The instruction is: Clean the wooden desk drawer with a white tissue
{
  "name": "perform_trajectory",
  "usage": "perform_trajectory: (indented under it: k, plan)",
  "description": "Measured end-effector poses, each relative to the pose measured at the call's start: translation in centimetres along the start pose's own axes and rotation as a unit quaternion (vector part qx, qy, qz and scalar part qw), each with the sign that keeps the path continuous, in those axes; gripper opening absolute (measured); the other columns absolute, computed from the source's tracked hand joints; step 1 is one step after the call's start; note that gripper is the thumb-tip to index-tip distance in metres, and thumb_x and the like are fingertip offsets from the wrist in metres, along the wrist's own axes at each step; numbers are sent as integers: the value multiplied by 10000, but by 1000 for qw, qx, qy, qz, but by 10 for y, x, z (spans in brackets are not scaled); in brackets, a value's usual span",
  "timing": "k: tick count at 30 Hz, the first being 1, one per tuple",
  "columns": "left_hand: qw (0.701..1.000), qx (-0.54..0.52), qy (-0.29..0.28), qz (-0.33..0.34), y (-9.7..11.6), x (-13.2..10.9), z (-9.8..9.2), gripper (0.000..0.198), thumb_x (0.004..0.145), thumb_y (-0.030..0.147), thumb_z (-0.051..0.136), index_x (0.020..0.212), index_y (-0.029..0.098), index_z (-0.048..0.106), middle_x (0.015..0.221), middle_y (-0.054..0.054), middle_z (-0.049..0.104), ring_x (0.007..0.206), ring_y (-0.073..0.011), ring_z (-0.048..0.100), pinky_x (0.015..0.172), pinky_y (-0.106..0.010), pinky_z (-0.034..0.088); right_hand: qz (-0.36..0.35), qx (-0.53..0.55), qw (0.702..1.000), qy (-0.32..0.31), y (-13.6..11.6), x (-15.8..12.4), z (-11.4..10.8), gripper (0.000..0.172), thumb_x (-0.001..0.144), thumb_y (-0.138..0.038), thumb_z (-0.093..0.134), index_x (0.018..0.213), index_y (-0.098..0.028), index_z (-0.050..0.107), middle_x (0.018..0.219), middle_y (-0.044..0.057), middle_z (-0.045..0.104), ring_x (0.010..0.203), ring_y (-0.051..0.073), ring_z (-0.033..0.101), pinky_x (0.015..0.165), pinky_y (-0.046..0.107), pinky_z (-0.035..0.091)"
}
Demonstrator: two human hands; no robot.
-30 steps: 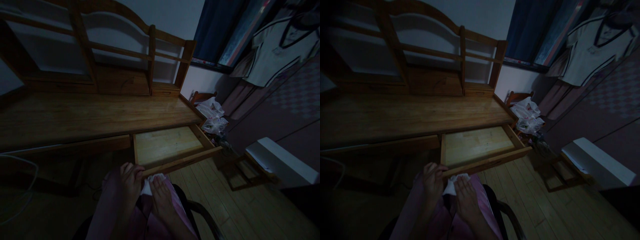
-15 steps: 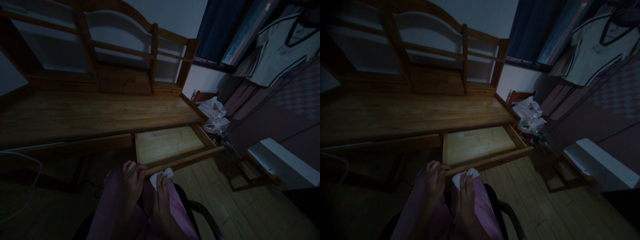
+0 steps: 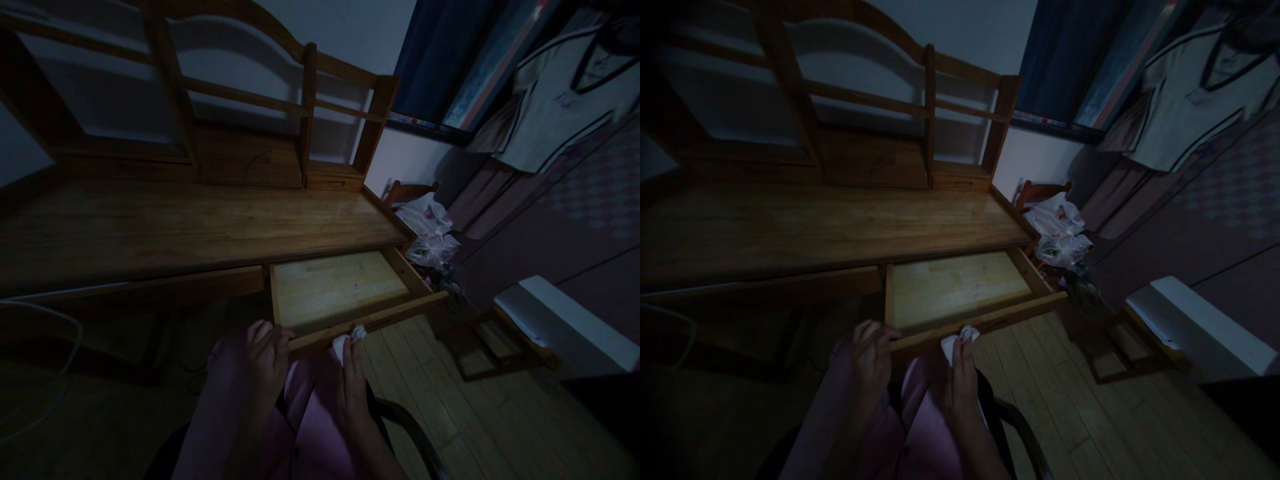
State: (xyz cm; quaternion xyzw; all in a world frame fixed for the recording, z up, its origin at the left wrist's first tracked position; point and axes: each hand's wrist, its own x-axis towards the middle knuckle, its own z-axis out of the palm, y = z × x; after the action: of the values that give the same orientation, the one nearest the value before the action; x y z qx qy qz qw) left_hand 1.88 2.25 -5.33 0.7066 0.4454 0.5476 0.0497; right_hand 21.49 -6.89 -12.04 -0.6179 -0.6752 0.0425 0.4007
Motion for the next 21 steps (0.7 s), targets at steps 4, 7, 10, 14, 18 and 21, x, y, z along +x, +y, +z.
perform_trajectory:
  k: [4,7,10,14,18,21]
  plan:
    - [999,-37,-3,9,4,2,0,296,1013,206,371,839,243,608,752,-3,632,776,-192,569,874,-408,411,66,47,996,46,-9,18,-7,625,1064,-228,274,1639,-268,31,1707,70,-94,1556,350,12,1186,670,272]
    - [999,-33,-8,6,3,2,0,297,1010,198,374,844,247,615,762,-6,634,799,-198,571,864,-404,411,81,66,992,76,-24,26,-4,636,1068,-234,291,1636,-286,10,1705,65,-109,1552,349,-22,1188,691,235]
    - [999,-37,-3,6,4,3,0,292,1008,189,381,851,243,622,760,-8,630,817,-201,560,866,-406,411,56,72,995,47,-38,22,0,649,1058,-193,303,1638,-270,22,1707,79,-68,1552,343,5,1195,669,249]
    - [999,-33,-8,9,7,6,-2,326,1007,149,354,833,242,614,743,10,636,749,-178,554,857,-406,400,-42,52,998,-19,-55,5,6,673,1027,-145,340,1641,-206,70,1700,121,-1,1547,341,99,1180,579,361]
    - [999,-29,-28,1,3,1,-2,322,1004,154,357,836,242,618,753,-1,635,784,-190,560,882,-413,411,-117,21,990,-75,-63,-8,14,696,999,-126,400,1636,-158,121,1685,145,118,1541,320,161,1166,499,415]
    - [999,-24,-33,-8,-3,-4,-1,307,998,173,386,848,245,644,804,-21,672,881,-217,572,886,-410,428,-156,5,984,-86,-59,-11,16,690,986,-119,400,1629,-125,152,1664,156,212,1534,295,210,1152,449,444]
